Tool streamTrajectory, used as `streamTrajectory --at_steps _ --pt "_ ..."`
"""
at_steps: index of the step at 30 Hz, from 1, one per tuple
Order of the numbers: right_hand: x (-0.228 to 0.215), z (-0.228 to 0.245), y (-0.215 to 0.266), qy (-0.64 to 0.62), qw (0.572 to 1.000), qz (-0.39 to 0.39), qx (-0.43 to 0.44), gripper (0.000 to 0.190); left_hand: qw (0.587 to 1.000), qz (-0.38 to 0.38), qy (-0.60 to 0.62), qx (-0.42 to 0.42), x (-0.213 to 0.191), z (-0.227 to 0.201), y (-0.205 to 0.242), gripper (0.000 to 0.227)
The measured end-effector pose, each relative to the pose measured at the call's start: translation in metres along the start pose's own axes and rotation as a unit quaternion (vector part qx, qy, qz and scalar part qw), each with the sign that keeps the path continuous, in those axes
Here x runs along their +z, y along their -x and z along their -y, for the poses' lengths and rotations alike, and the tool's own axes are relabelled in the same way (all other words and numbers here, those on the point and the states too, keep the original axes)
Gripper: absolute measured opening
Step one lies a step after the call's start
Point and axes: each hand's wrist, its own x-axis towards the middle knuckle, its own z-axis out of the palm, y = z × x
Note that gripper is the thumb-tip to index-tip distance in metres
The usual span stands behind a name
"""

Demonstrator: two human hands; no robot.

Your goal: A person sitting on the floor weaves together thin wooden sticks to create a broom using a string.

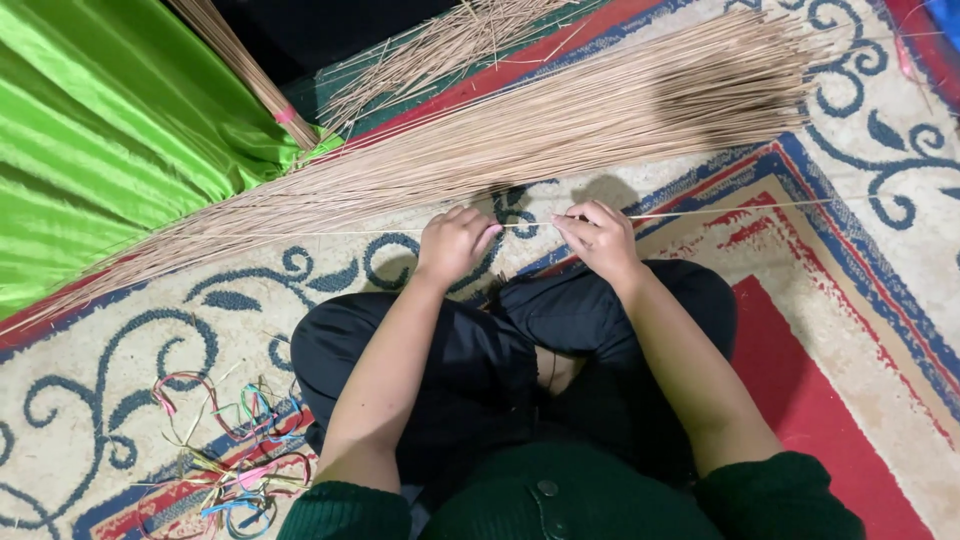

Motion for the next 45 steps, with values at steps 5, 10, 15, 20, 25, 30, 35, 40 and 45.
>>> streamTrajectory --at_steps 5,10,15,20,25,30,35,40,45 --pt "0.004 0.012 -0.006 -0.009 1.0 0.003 -0.012 0.006 0.998 -0.03 -0.045 0.034 0.0 -0.008 -0.002 0.021" --pt "0.007 0.016 -0.007 -0.016 1.0 0.014 -0.02 0.005 0.998 -0.024 0.01 0.053 -0.011 -0.019 -0.008 0.018" --pt "0.002 0.031 -0.023 -0.099 0.994 0.03 0.039 0.02 0.998 -0.016 0.06 0.034 -0.002 -0.016 -0.004 0.017" --pt "0.014 0.04 -0.021 -0.119 0.99 0.051 0.058 0.014 0.998 -0.028 0.024 0.049 0.008 -0.014 -0.001 0.017" --pt "0.018 0.043 -0.018 -0.166 0.979 0.037 0.111 0.008 0.998 -0.025 0.025 0.053 0.014 -0.01 0.002 0.017" --pt "0.012 0.029 -0.016 -0.175 0.969 -0.014 0.175 0.007 0.998 -0.024 0.033 0.047 0.015 -0.007 0.003 0.016" --pt "-0.003 0.019 -0.018 -0.144 0.963 -0.063 0.221 0.007 0.998 -0.031 0.03 0.041 0.013 -0.01 0.002 0.016" --pt "-0.001 0.01 -0.012 -0.126 0.958 -0.093 0.24 0.01 0.998 -0.04 0.037 0.036 0.009 -0.009 0.001 0.017" --pt "0.0 0.029 -0.02 -0.089 0.987 0.018 0.135 0.026 0.998 -0.057 0.014 0.038 0.012 -0.007 0.0 0.018"
